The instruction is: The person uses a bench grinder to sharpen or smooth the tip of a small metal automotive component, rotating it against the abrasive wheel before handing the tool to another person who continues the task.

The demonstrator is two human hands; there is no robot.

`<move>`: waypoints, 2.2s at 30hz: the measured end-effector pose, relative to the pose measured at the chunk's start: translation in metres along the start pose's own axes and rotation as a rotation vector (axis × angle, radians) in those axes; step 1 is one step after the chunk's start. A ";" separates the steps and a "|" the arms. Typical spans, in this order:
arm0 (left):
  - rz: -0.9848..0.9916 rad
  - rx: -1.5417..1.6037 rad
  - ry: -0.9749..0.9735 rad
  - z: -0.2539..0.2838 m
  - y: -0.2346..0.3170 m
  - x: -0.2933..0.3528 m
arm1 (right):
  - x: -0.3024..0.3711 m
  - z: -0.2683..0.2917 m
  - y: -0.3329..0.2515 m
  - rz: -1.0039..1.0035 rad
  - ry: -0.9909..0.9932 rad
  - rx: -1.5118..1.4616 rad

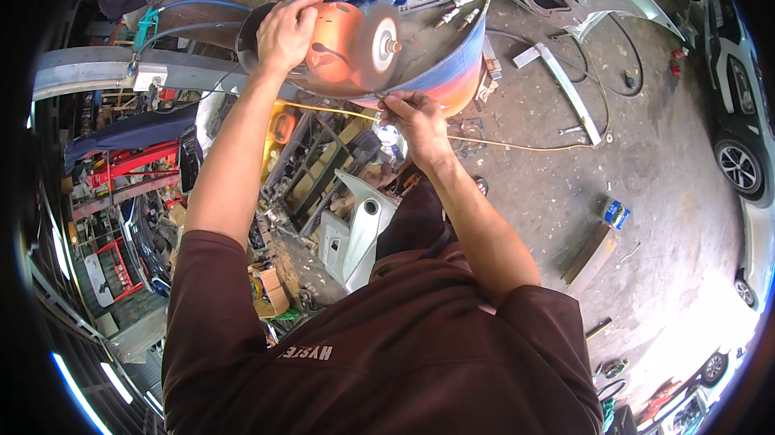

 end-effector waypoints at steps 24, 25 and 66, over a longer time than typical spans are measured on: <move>-0.106 0.096 0.067 -0.003 0.026 -0.012 | 0.079 0.123 -0.067 0.017 0.120 0.530; -0.105 0.088 0.072 0.000 0.022 -0.012 | 0.086 0.119 -0.078 0.024 0.140 0.644; -0.354 -0.168 0.050 -0.026 0.009 -0.013 | 0.112 0.143 -0.152 0.313 0.396 0.885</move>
Point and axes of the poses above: each hand's wrist, its own x-axis away from the middle knuckle, its own z-axis out of the back of the hand, y = z × x, the point moved 6 cm from there along -x, towards the middle knuckle, and after that the axes turned 6 degrees about z, right-handed, at the moved point
